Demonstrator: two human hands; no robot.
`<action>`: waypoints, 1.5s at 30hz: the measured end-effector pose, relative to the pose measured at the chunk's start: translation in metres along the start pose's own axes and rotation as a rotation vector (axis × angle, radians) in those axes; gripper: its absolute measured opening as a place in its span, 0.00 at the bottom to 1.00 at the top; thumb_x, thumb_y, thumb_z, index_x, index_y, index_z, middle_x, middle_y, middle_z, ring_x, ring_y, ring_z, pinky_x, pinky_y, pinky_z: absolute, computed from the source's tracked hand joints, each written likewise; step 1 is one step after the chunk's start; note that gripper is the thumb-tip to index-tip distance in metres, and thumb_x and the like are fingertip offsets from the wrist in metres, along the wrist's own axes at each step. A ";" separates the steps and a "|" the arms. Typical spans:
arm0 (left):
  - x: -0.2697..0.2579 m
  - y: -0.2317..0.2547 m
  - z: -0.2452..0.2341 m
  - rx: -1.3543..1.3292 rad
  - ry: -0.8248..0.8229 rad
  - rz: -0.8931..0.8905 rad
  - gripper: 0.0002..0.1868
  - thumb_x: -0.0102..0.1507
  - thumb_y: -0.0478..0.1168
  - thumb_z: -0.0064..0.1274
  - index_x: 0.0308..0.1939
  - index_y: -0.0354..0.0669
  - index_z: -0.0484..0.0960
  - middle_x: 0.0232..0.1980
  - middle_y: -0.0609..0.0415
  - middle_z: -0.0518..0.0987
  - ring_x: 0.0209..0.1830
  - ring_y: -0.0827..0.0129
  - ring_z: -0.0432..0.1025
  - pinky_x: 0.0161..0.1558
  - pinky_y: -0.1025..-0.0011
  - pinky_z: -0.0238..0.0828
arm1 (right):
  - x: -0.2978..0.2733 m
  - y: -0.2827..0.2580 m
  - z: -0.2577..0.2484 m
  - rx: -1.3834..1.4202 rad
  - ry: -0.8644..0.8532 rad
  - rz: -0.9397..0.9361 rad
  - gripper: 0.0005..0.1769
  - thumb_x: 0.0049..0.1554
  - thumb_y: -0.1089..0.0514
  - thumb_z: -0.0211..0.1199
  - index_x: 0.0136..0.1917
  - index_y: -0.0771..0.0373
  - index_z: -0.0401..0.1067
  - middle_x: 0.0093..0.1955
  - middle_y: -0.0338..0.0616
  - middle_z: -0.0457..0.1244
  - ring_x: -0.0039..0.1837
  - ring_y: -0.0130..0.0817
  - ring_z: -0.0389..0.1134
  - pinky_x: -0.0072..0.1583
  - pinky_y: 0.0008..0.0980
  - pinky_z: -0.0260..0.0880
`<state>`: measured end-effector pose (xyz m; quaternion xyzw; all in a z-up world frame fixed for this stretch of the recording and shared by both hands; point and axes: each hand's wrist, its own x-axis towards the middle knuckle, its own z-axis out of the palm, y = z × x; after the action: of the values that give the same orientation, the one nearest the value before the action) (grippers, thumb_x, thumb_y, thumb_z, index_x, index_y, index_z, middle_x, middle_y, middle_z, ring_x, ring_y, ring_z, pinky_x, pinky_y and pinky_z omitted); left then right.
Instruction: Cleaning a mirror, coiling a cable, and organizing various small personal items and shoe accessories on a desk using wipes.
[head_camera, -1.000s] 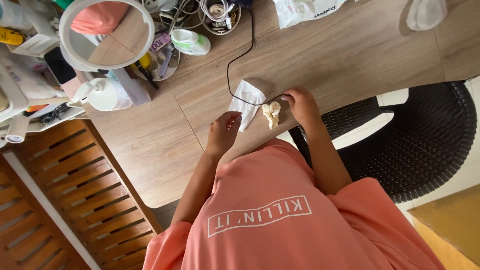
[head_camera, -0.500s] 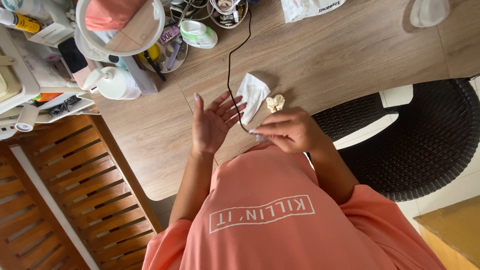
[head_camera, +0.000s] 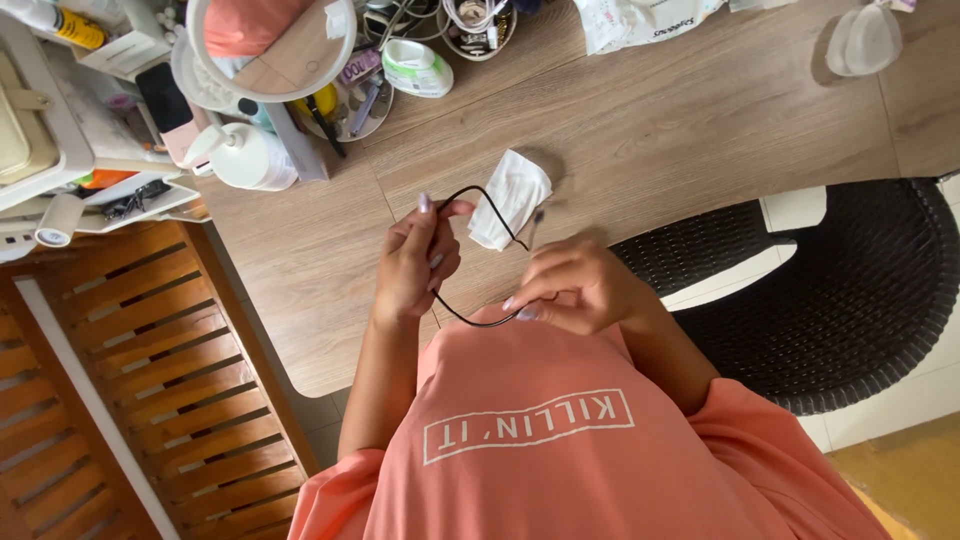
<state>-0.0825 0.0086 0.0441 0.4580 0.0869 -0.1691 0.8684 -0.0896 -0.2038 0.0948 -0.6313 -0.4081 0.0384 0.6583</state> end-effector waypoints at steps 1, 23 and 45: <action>-0.005 0.004 -0.003 -0.002 0.006 0.006 0.21 0.69 0.42 0.31 0.46 0.25 0.74 0.14 0.61 0.50 0.05 0.80 0.46 0.10 0.84 0.44 | 0.000 0.001 -0.003 0.003 -0.007 -0.003 0.05 0.50 0.61 0.64 0.41 0.63 0.77 0.31 0.41 0.65 0.28 0.29 0.60 0.32 0.27 0.62; -0.069 0.014 -0.029 -0.061 -0.207 0.502 0.17 0.64 0.34 0.37 0.31 0.17 0.72 0.07 0.53 0.60 0.05 0.73 0.56 0.17 0.77 0.57 | 0.046 0.021 -0.058 -0.627 0.124 -0.153 0.05 0.47 0.71 0.69 0.36 0.63 0.77 0.32 0.42 0.65 0.31 0.35 0.59 0.37 0.31 0.63; -0.083 0.058 -0.095 -0.555 0.551 0.693 0.11 0.68 0.47 0.34 0.34 0.49 0.65 0.22 0.64 0.54 0.18 0.77 0.50 0.26 0.79 0.50 | -0.031 0.117 -0.109 -0.853 0.105 0.167 0.14 0.41 0.67 0.71 0.42 0.57 0.78 0.33 0.43 0.59 0.42 0.46 0.62 0.53 0.40 0.61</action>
<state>-0.1372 0.1350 0.0599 0.2402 0.1971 0.2842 0.9070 0.0080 -0.2851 -0.0068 -0.8786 -0.3010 -0.1127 0.3533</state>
